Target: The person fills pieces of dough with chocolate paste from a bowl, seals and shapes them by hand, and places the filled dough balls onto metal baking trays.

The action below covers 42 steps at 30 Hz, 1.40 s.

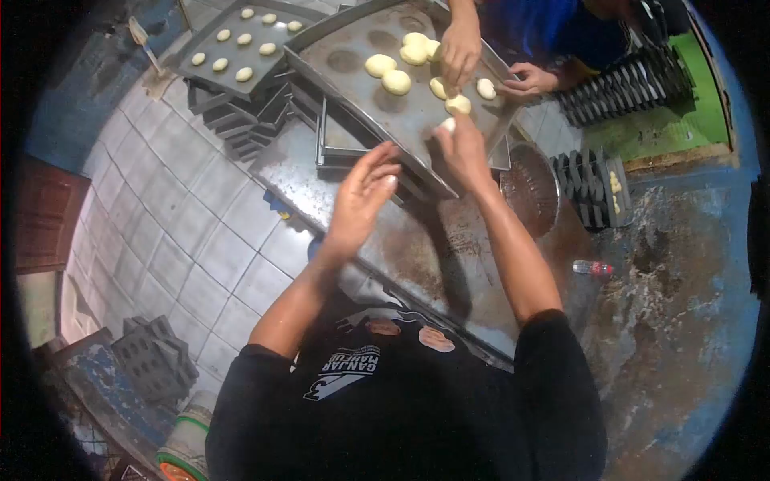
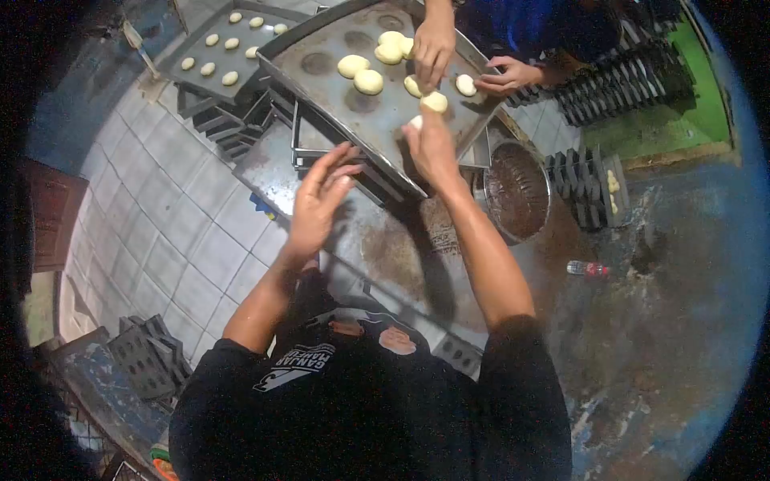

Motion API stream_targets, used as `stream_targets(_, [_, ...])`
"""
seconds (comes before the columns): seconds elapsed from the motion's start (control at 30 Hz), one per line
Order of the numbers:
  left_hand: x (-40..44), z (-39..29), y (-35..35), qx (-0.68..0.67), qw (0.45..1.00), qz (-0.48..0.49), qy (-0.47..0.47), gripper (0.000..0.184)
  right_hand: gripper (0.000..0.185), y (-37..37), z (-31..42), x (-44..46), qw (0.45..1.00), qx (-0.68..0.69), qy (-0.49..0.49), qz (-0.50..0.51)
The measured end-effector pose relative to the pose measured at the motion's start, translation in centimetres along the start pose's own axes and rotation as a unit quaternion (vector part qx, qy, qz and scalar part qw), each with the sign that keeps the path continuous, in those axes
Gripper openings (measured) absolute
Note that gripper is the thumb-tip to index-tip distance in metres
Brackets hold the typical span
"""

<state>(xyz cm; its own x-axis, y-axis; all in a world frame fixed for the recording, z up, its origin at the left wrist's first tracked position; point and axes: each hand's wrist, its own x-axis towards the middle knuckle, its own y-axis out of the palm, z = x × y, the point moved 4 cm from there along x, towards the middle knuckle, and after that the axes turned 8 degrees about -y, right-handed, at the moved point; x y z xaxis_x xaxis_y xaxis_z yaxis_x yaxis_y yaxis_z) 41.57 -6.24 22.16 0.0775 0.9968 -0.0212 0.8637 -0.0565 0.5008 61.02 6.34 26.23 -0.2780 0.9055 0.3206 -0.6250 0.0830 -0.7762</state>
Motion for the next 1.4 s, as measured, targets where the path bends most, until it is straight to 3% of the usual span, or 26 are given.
stream_targets(0.07, [0.2, -1.4, -3.3, -0.008, 1.000, -0.011, -0.008, 0.055, 0.049, 4.6, -1.9, 0.8, 0.949, -0.242, -0.057, 0.191])
stream_targets(0.17, [0.1, -2.7, -8.2, 0.078, 0.995, -0.062, -0.006, 0.050, 0.056, 5.9, -3.3, 2.2, 0.957, -0.194, -0.100, 0.190])
stream_targets(0.23, [0.0, -2.8, -10.7, 0.131, 0.986, -0.099, -0.037, 0.050, 0.062, 5.8, -3.5, 3.0, 0.958, -0.130, -0.034, 0.255])
stream_targets(0.3, [0.1, -2.6, -12.3, 0.127, 0.986, -0.100, -0.048, 0.053, 0.063, 6.5, -4.6, 4.5, 0.978, 0.050, 0.040, 0.199])
stream_targets(0.33, [0.3, -2.6, -12.7, 0.129, 0.986, -0.099, -0.039, 0.052, 0.063, 8.0, -4.9, 4.9, 0.980, -0.039, -0.054, 0.186])
stream_targets(0.43, [1.2, -2.2, -13.2, 0.123, 0.987, -0.098, -0.029, 0.051, 0.064, 10.1, -4.6, 4.1, 0.970, -0.157, -0.096, 0.159])
stream_targets(0.57, [2.9, -1.8, -11.6, 0.114, 0.992, -0.051, -0.028, 0.049, 0.067, 9.2, -3.8, 3.8, 0.945, -0.203, -0.102, 0.237])
stream_targets(0.63, [3.5, -2.5, -10.7, 0.109, 0.993, -0.046, -0.028, 0.046, 0.067, 7.8, -4.4, 5.3, 0.952, -0.166, -0.119, 0.230])
stream_targets(0.67, [3.5, -2.9, -10.2, 0.109, 0.993, -0.041, -0.027, 0.044, 0.068, 6.9, -5.0, 6.7, 0.966, 0.026, 0.011, 0.258])
stream_targets(0.7, [3.5, -3.4, -9.7, 0.109, 0.993, -0.037, -0.027, 0.043, 0.069, 6.6, -4.7, 8.0, 0.925, 0.216, 0.140, 0.278])
stream_targets(0.73, [3.5, -3.9, -9.4, 0.110, 0.993, -0.040, -0.020, 0.039, 0.058, 5.5, -3.8, 9.8, 0.928, 0.247, 0.194, 0.200])
stream_targets(0.77, [3.4, -4.3, -9.0, 0.117, 0.992, -0.040, -0.009, 0.039, 0.058, 6.1, -3.8, 10.8, 0.930, 0.251, 0.183, 0.196])
stream_targets(0.87, [2.9, -4.2, -7.6, 0.127, 0.990, -0.035, 0.048, 0.033, 0.036, 9.7, -4.4, 12.0, 0.991, 0.093, 0.094, -0.004])
stream_targets(1.03, [0.1, -3.2, -4.0, 0.146, 0.989, -0.017, 0.002, 0.036, 0.032, 8.0, 0.1, 6.7, 0.960, 0.228, 0.161, -0.007])
stream_targets(1.1, [-1.4, -2.9, -0.9, 0.026, 0.982, -0.154, 0.103, 0.047, 0.032, 4.0, 5.3, 0.5, 0.961, 0.259, 0.092, -0.029])
stream_targets(1.13, [-1.9, -2.0, 0.5, 0.021, 0.987, -0.133, 0.087, 0.054, 0.032, 1.8, 7.9, -2.9, 0.976, 0.215, 0.038, -0.011])
stream_targets(1.17, [-2.4, -1.0, 2.3, -0.037, 0.995, -0.090, 0.036, 0.049, 0.033, 0.1, 9.6, -6.6, 0.986, 0.169, -0.011, 0.005])
stream_targets(1.23, [-3.3, 2.5, 5.4, -0.083, 0.995, -0.036, -0.045, 0.036, 0.034, -3.3, 10.4, -12.6, 0.980, 0.119, -0.131, -0.088])
stream_targets(1.3, [-5.4, 5.4, 9.6, -0.048, 0.995, -0.021, -0.090, 0.030, 0.031, -6.6, 9.2, -18.1, 0.973, 0.104, -0.111, -0.172])
stream_targets(1.37, [-8.0, 8.4, 13.3, -0.008, 0.991, -0.006, -0.131, 0.027, 0.029, -7.9, 6.5, -24.0, 0.980, 0.100, -0.043, -0.168])
stream_targets(1.4, [-9.2, 10.1, 14.4, 0.118, 0.990, -0.007, -0.079, 0.030, 0.029, -8.6, 5.3, -27.2, 0.985, 0.115, 0.040, -0.119])
